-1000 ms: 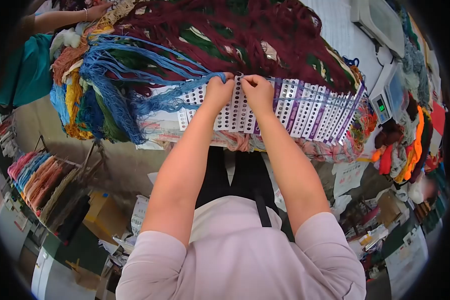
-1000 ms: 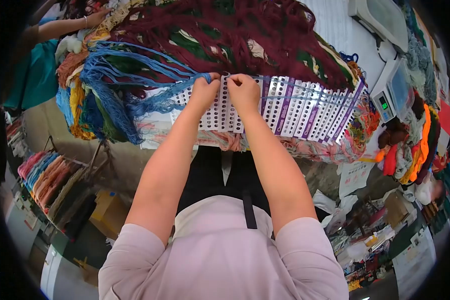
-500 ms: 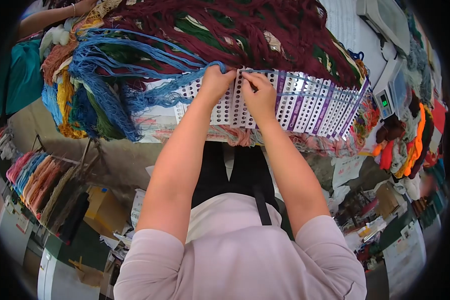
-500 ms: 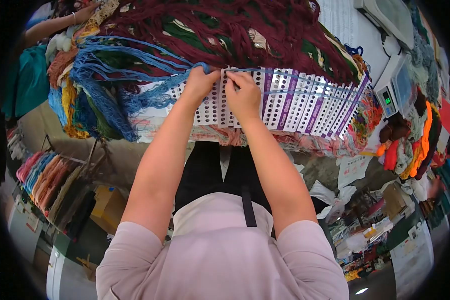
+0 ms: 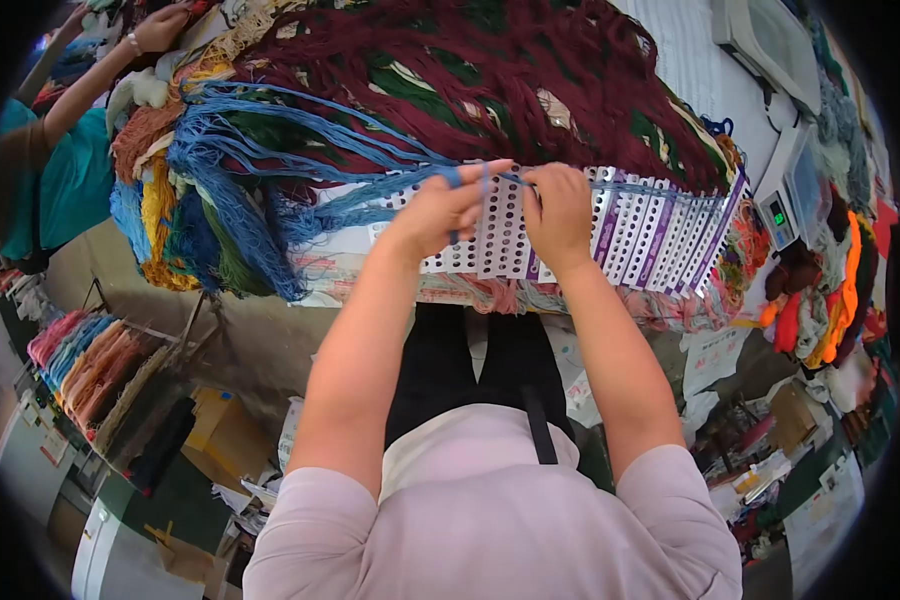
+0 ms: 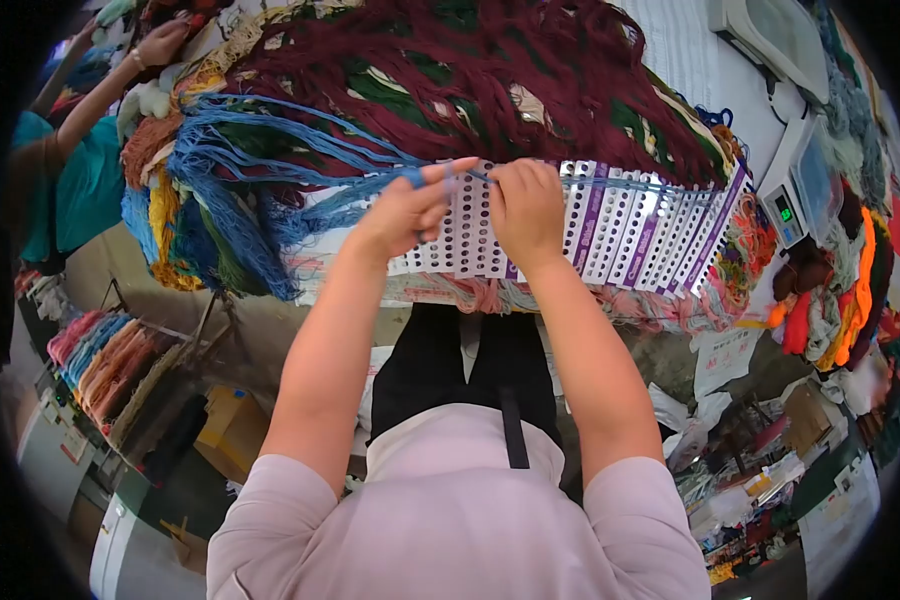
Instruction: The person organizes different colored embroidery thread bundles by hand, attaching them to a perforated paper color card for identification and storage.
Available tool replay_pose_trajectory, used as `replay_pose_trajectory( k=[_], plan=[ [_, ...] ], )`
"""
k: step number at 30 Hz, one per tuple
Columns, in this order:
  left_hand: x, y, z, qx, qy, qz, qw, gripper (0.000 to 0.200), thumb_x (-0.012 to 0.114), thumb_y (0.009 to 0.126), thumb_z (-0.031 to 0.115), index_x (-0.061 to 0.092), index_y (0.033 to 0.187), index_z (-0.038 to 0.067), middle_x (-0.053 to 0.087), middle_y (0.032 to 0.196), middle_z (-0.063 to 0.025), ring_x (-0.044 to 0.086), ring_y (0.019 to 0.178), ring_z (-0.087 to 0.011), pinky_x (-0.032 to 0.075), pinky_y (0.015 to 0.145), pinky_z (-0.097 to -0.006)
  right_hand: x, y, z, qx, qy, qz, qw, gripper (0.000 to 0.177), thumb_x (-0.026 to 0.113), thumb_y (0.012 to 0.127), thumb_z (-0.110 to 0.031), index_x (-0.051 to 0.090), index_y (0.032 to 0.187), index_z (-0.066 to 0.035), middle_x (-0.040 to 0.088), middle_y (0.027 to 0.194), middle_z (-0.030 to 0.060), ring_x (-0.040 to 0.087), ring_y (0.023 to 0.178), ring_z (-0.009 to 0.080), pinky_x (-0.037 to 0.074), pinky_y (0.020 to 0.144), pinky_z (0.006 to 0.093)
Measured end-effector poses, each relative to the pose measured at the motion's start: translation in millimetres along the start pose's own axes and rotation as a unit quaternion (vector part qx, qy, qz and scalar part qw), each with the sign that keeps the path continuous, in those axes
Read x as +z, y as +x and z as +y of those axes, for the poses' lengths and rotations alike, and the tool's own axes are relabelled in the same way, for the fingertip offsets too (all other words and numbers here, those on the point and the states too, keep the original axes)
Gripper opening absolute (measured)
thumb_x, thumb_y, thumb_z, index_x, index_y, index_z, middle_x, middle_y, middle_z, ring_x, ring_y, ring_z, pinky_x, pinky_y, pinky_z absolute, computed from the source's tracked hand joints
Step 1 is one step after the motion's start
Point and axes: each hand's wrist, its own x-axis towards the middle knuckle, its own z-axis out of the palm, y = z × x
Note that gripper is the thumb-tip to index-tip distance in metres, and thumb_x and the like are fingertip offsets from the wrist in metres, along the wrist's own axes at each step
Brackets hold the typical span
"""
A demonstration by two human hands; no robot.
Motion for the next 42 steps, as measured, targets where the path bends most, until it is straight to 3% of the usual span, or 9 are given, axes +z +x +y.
replay_pose_trajectory(
  k=[5,9,15,20,24,27,35,38,42],
  plan=[
    [-8,35,-26,0.145,0.341,0.142,0.918,0.018,0.057,0.091,0.015,0.070,0.101,0.009,0.053,0.060,0.0039,0.048,0.048,-0.0079,0.039,0.044,-0.0242,15,-3,5,0.073,0.115,-0.044,0.990,0.018,0.057,0.081,-0.003,0.051,0.098,-0.006,0.059,0.091,0.0134,0.059,0.086,0.0358,0.047,0.071,0.0431],
    [-23,-22,11,0.166,0.176,0.199,0.950,0.015,0.064,0.087,0.021,0.066,0.094,0.007,0.063,0.091,-0.0047,0.058,0.077,-0.0079,0.055,0.061,-0.0263,30,-7,30,0.178,0.071,-0.141,0.971,0.013,0.051,0.085,-0.003,0.050,0.098,-0.005,0.057,0.096,0.0155,0.056,0.091,0.0388,0.046,0.076,0.0453],
    [-64,-126,130,0.318,-0.031,0.224,0.921,0.018,0.048,0.093,0.013,0.053,0.076,0.010,0.059,0.085,-0.0024,0.028,0.044,-0.0064,0.044,0.051,-0.0255,37,-3,28,0.211,0.027,-0.166,0.963,0.012,0.041,0.090,-0.010,0.048,0.099,-0.004,0.056,0.101,0.0190,0.055,0.096,0.0421,0.046,0.080,0.0505],
    [-27,-142,162,0.412,0.230,0.445,0.761,0.039,0.052,0.093,0.012,0.050,0.130,0.004,0.057,0.120,-0.0106,0.060,0.080,-0.0122,0.053,0.054,-0.0237,14,2,5,0.172,0.055,-0.115,0.977,0.019,0.053,0.085,-0.008,0.055,0.104,-0.005,0.056,0.099,0.0169,0.057,0.093,0.0385,0.047,0.079,0.0463],
    [45,-170,132,0.336,0.266,0.277,0.860,0.041,0.049,0.096,0.023,0.048,0.132,0.003,0.053,0.131,-0.0089,0.061,0.096,-0.0149,0.054,0.071,-0.0278,-65,33,-83,0.150,0.249,-0.028,0.956,0.020,0.060,0.086,-0.010,0.061,0.105,-0.004,0.058,0.089,0.0103,0.059,0.083,0.0247,0.047,0.073,0.0338],
    [93,-190,105,0.382,0.272,0.035,0.883,0.050,0.032,0.099,0.030,0.044,0.136,-0.001,0.040,0.144,-0.0130,0.034,0.135,-0.0238,0.022,0.113,-0.0372,-127,60,-151,0.141,0.412,-0.051,0.899,0.018,0.062,0.086,-0.010,0.064,0.101,-0.002,0.061,0.096,0.0066,0.057,0.089,0.0174,0.044,0.079,0.0292],
    [148,-234,101,0.463,0.386,-0.001,0.798,0.052,0.028,0.100,0.030,0.045,0.136,-0.003,0.034,0.147,-0.0182,0.031,0.137,-0.0273,0.025,0.111,-0.0383,-216,77,-209,0.135,0.616,-0.159,0.760,0.008,0.059,0.089,-0.003,0.063,0.086,0.003,0.060,0.083,-0.0008,0.052,0.076,0.0045,0.039,0.069,0.0199],
    [159,-250,105,0.327,0.156,-0.074,0.929,0.053,0.041,0.094,0.033,0.049,0.132,-0.004,0.051,0.134,-0.0133,0.047,0.124,-0.0225,0.033,0.106,-0.0347,-229,76,-215,0.148,0.589,-0.174,0.775,0.010,0.058,0.089,-0.005,0.064,0.087,0.002,0.065,0.085,0.0032,0.057,0.080,0.0082,0.042,0.075,0.0222],
    [167,-252,98,0.281,-0.022,-0.108,0.953,0.059,0.043,0.093,0.034,0.042,0.134,-0.009,0.050,0.135,-0.0153,0.049,0.123,-0.0250,0.034,0.106,-0.0394,-229,71,-209,0.139,0.559,-0.188,0.796,0.014,0.057,0.092,-0.010,0.064,0.090,0.002,0.066,0.088,0.0047,0.059,0.083,0.0100,0.046,0.079,0.0263]
  ],
)
